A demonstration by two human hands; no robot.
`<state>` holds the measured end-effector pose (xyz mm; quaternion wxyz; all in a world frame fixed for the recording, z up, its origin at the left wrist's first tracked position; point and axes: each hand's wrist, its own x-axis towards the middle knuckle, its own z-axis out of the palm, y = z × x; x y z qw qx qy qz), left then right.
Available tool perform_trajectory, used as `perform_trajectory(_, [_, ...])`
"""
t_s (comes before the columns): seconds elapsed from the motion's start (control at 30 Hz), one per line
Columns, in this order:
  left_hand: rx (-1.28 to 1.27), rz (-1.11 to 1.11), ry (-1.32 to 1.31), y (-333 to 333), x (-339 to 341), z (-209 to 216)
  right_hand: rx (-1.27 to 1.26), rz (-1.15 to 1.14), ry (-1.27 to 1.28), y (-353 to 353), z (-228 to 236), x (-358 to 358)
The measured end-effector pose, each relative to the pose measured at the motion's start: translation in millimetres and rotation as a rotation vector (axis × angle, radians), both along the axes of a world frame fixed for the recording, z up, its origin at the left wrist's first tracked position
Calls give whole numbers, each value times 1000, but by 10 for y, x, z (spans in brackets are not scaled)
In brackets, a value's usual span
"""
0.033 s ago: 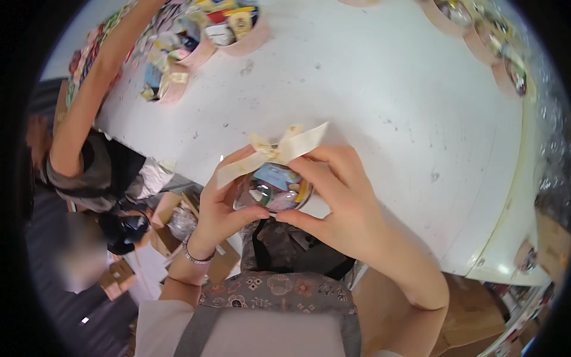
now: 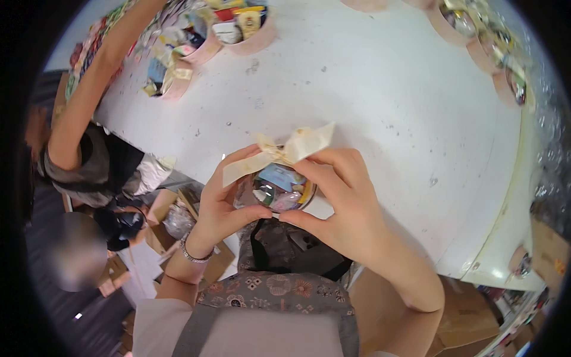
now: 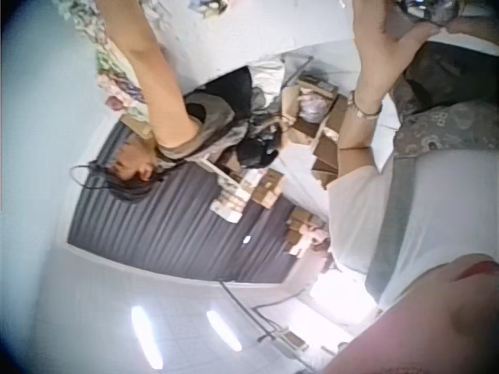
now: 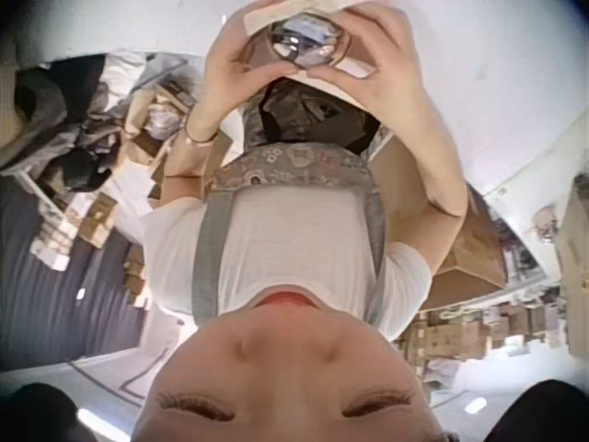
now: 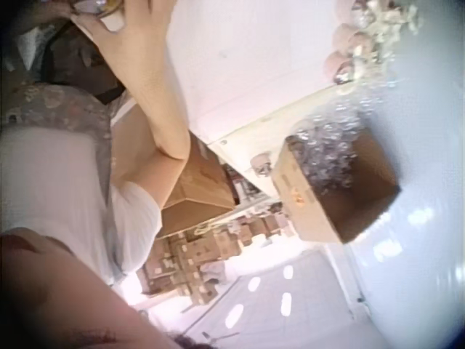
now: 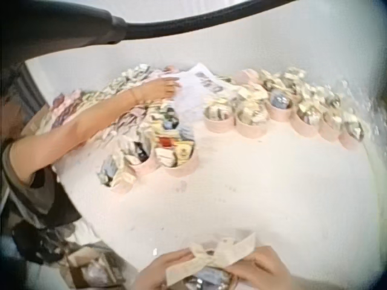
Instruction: The person fills small round containers with assorted candies and small items, ties a ribbon around each container, and places the finished units into a large cardboard box. The person repeats this process for multiple containers.
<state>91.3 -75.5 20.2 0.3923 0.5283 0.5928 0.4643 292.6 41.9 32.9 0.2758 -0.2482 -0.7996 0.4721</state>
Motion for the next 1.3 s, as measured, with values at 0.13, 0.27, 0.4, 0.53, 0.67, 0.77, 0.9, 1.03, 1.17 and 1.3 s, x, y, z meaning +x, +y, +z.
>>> perform_trajectory(0.13, [192, 60, 150, -24, 78, 22, 195, -6, -35, -34, 95, -7])
perform_trajectory(0.27, [328, 114, 133, -46, 137, -124, 235, -42, 43, -133, 45, -1])
perform_trajectory(0.4, [378, 138, 65, -85, 164, -189, 345, -38, 80, -154, -16, 19])
perform_trajectory(0.53, [366, 199, -158, -98, 249, -245, 418, -28, 100, -179, -117, 87])
perform_trajectory(0.67, [190, 226, -181, -3, 249, -32, 316, -111, 115, -187, -133, 19])
perform_trajectory(0.77, [240, 54, 291, 25, 93, -55, 282, -50, 62, -143, -138, 30])
perform_trajectory(0.9, [300, 57, 339, 63, 111, -151, 392, 32, 37, -4, -135, 72])
perform_trajectory(1.03, [303, 67, 354, 436, 149, -107, 381, -11, -55, 252, -90, 36])
perform_trajectory(1.17, [174, -48, 269, 780, 68, -149, 287, -89, -126, 631, -220, 124])
perform_trajectory(1.3, [247, 541, 406, 1131, -620, -135, 458, -424, -74, 1374, -227, 99])
